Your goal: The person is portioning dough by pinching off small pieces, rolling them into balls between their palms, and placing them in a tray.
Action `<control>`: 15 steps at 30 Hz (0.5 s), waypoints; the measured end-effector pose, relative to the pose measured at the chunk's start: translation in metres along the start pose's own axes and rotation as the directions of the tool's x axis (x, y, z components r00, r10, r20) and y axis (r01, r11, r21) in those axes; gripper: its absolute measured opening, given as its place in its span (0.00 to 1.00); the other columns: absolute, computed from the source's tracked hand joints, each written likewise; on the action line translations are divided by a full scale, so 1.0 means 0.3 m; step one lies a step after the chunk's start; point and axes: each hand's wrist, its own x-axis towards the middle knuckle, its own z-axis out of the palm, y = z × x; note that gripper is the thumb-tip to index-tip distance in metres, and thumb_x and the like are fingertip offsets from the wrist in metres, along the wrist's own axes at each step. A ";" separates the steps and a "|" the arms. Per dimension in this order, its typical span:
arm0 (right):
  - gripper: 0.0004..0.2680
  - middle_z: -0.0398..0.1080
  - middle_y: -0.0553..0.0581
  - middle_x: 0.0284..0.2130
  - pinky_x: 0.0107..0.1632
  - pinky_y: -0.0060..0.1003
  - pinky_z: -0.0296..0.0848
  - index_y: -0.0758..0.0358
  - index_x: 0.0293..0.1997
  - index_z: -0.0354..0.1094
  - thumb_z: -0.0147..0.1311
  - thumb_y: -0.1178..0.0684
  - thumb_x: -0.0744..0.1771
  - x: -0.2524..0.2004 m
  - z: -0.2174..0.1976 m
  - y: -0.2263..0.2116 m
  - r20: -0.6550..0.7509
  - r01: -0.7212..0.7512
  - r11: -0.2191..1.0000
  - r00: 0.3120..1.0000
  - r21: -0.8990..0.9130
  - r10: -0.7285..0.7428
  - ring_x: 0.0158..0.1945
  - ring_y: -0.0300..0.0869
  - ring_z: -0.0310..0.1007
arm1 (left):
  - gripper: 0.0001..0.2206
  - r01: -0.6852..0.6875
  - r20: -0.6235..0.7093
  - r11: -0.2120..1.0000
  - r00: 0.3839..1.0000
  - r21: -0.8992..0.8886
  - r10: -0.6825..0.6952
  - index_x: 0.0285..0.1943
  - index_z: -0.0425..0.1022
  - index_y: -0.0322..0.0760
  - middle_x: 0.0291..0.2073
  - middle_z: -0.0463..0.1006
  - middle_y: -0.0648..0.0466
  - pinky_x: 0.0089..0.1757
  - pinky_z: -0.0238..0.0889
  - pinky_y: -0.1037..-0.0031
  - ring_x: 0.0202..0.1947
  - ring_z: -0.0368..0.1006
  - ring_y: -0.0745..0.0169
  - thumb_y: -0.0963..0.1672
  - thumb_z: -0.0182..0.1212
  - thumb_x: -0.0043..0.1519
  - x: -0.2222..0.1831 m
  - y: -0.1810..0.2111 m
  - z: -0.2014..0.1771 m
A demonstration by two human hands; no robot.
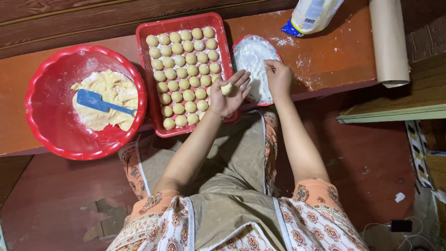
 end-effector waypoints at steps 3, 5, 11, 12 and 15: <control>0.05 0.80 0.46 0.29 0.40 0.35 0.77 0.43 0.38 0.81 0.67 0.54 0.63 -0.033 0.014 -0.095 -0.002 -0.099 0.993 0.995 0.066 0.099 0.36 0.40 0.81 | 0.36 -0.018 0.032 1.000 0.999 -0.020 0.019 0.71 0.64 0.30 0.63 0.68 0.44 0.65 0.55 0.59 0.65 0.64 0.52 0.50 0.50 0.50 0.071 -0.031 0.039; 0.07 0.78 0.52 0.40 0.52 0.40 0.73 0.50 0.45 0.79 0.60 0.59 0.66 -0.119 0.021 -0.176 0.028 0.066 0.985 0.997 0.161 -0.072 0.48 0.46 0.77 | 0.36 -0.058 -0.021 0.996 0.998 -0.067 0.057 0.70 0.62 0.25 0.60 0.69 0.39 0.63 0.58 0.58 0.61 0.67 0.47 0.48 0.50 0.50 0.112 -0.034 0.037; 0.17 0.55 0.76 0.69 0.74 0.59 0.44 0.71 0.72 0.55 0.33 0.55 0.74 -0.143 0.003 -0.246 0.177 0.282 0.930 0.929 0.236 -0.326 0.73 0.68 0.45 | 0.34 -0.071 -0.019 0.991 0.997 -0.115 0.069 0.67 0.63 0.22 0.53 0.73 0.36 0.60 0.63 0.53 0.55 0.71 0.40 0.46 0.49 0.50 0.098 -0.056 0.160; 0.18 0.48 0.79 0.71 0.76 0.62 0.37 0.71 0.75 0.49 0.30 0.53 0.75 -0.121 -0.003 -0.247 0.221 0.100 0.968 0.963 0.229 -0.152 0.75 0.71 0.38 | 0.31 -0.035 0.001 0.989 0.999 -0.144 0.036 0.64 0.67 0.23 0.50 0.75 0.37 0.59 0.64 0.53 0.53 0.72 0.39 0.46 0.49 0.50 0.082 -0.079 0.206; 0.18 0.45 0.73 0.74 0.77 0.59 0.33 0.64 0.77 0.45 0.30 0.55 0.75 -0.091 0.014 -0.258 0.309 0.044 0.977 0.945 0.209 -0.109 0.77 0.67 0.34 | 0.30 -0.033 0.013 0.987 0.999 -0.158 0.035 0.60 0.70 0.23 0.48 0.77 0.33 0.60 0.61 0.45 0.52 0.73 0.34 0.46 0.48 0.49 0.161 -0.051 0.007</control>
